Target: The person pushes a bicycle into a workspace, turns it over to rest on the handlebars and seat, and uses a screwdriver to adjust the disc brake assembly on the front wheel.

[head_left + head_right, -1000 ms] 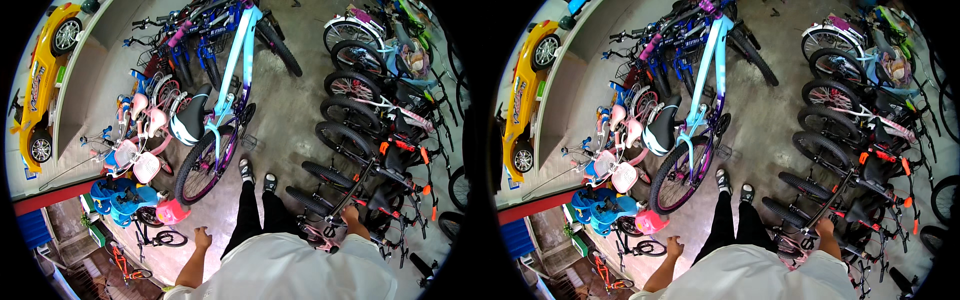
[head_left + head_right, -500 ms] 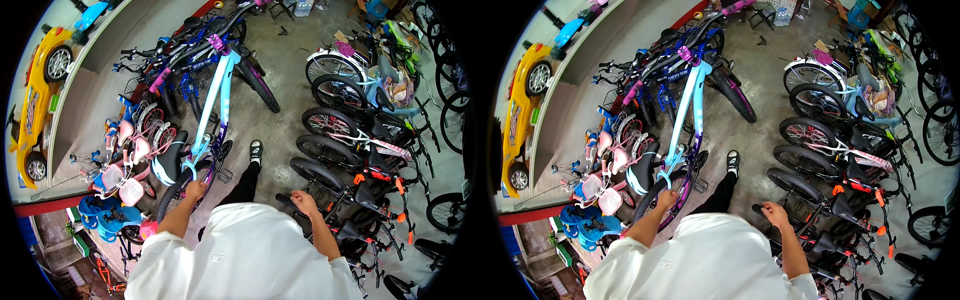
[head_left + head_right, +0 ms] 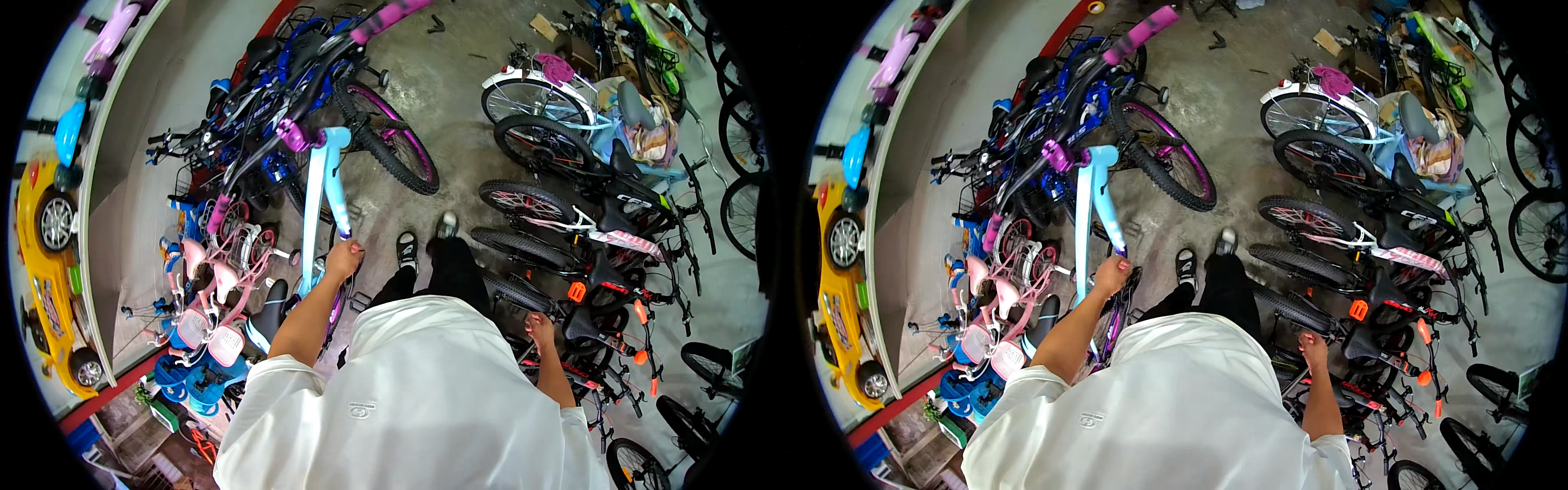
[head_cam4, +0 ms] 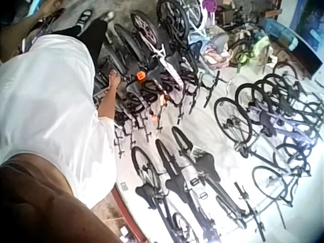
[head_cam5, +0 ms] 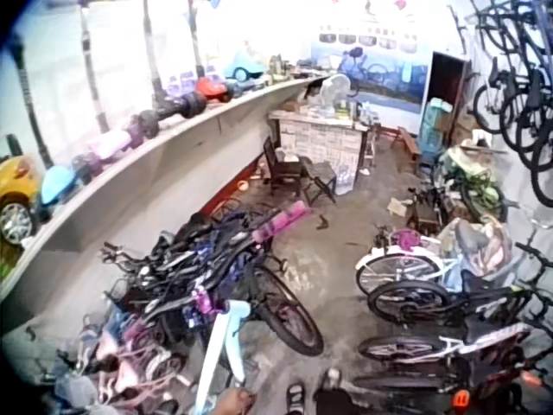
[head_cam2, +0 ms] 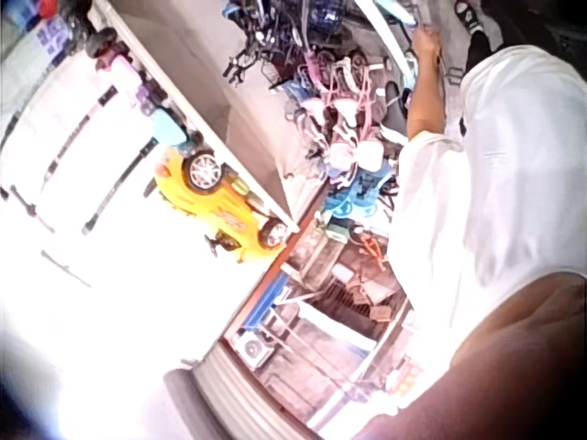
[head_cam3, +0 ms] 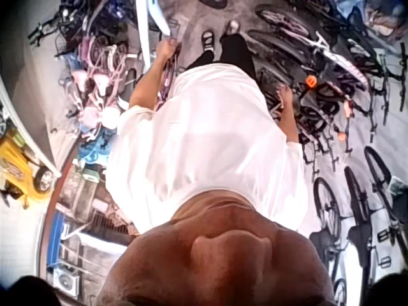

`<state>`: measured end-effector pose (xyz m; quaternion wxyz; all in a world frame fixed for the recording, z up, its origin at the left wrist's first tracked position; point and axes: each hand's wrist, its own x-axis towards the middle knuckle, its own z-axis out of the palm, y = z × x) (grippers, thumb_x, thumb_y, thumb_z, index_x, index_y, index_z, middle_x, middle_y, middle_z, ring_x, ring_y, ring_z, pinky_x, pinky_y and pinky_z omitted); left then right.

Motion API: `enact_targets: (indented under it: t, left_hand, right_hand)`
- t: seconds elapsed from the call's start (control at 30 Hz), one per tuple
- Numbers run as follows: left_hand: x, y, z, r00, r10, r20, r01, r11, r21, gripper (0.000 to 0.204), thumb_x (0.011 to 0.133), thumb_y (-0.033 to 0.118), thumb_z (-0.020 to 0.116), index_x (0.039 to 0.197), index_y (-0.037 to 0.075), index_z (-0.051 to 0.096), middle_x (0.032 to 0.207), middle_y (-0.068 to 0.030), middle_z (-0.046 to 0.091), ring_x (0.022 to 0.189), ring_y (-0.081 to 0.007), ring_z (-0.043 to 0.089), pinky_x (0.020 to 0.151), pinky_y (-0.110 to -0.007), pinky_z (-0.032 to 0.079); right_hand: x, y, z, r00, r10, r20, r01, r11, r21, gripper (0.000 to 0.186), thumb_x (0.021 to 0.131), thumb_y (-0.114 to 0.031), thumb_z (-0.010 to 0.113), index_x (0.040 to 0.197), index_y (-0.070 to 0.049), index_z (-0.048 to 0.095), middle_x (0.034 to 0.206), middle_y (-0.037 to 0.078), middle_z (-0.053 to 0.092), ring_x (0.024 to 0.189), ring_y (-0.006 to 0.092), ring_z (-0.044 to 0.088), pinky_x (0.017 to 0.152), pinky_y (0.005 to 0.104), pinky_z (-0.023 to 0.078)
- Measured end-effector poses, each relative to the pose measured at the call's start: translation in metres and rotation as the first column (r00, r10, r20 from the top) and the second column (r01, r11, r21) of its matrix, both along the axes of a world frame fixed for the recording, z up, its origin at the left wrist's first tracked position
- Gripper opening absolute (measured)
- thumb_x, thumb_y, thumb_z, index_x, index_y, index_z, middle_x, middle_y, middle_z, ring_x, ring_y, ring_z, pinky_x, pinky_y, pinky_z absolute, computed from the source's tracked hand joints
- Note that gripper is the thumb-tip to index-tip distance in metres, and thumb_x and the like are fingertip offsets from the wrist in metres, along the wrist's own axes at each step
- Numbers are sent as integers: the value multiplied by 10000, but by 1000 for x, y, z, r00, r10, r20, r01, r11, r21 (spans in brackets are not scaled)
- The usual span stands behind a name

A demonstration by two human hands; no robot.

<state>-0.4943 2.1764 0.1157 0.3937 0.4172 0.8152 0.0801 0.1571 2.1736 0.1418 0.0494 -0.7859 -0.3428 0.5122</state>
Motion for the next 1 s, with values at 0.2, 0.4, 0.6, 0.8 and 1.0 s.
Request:
enact_targets:
  t: [0.2, 0.4, 0.6, 0.8, 1.0]
  left_hand:
    - [4, 47, -5, 968, 11, -251, 21, 992, 124, 334, 840, 198, 755, 1151, 81, 720, 1268, -195, 632, 1155, -417, 635, 993, -493, 528]
    - [12, 175, -22, 990, 95, -102, -90, 995, 50, 291, 877, 255, 757, 1103, 72, 740, 1110, -208, 703, 1010, -400, 702, 893, -480, 566]
    - [63, 321, -53, 771, 596, 223, -473, 771, -427, 278, 946, 282, 759, 1131, 77, 732, 903, -73, 761, 789, -165, 706, 688, -328, 557]
    - [87, 526, 5, 855, 343, 388, -336, 938, -88, 311, 997, 244, 719, 1208, 15, 710, 993, -63, 748, 853, -141, 684, 792, -302, 544]
    - [34, 628, 35, 819, 412, 400, -455, 890, 13, 311, 1055, 240, 667, 1282, 29, 679, 1060, -45, 712, 917, -129, 663, 773, -265, 505]
  right_hand:
    - [9, 57, -49, 971, 206, -118, -220, 968, -120, 282, 945, -281, 694, 1086, -41, 743, 911, 46, 750, 785, 164, 697, 709, 323, 548]
    - [-24, 241, -85, 778, 622, -86, -627, 762, -164, 328, 920, -370, 732, 1086, -92, 780, 1046, 140, 785, 1023, 327, 741, 905, 426, 573]
    - [-49, 558, -126, 957, 250, -148, -210, 948, 241, 327, 1019, -363, 671, 1093, -54, 744, 922, 119, 741, 782, 259, 691, 733, 391, 556]
    - [-165, 789, -15, 894, 68, -443, -15, 992, 122, 312, 1056, -305, 672, 1212, -38, 711, 1037, 65, 753, 876, 137, 693, 794, 268, 542]
    - [-210, 867, -21, 779, 625, -40, -585, 749, 311, 313, 996, -311, 684, 1123, -33, 748, 971, 144, 783, 927, 271, 767, 824, 380, 579]
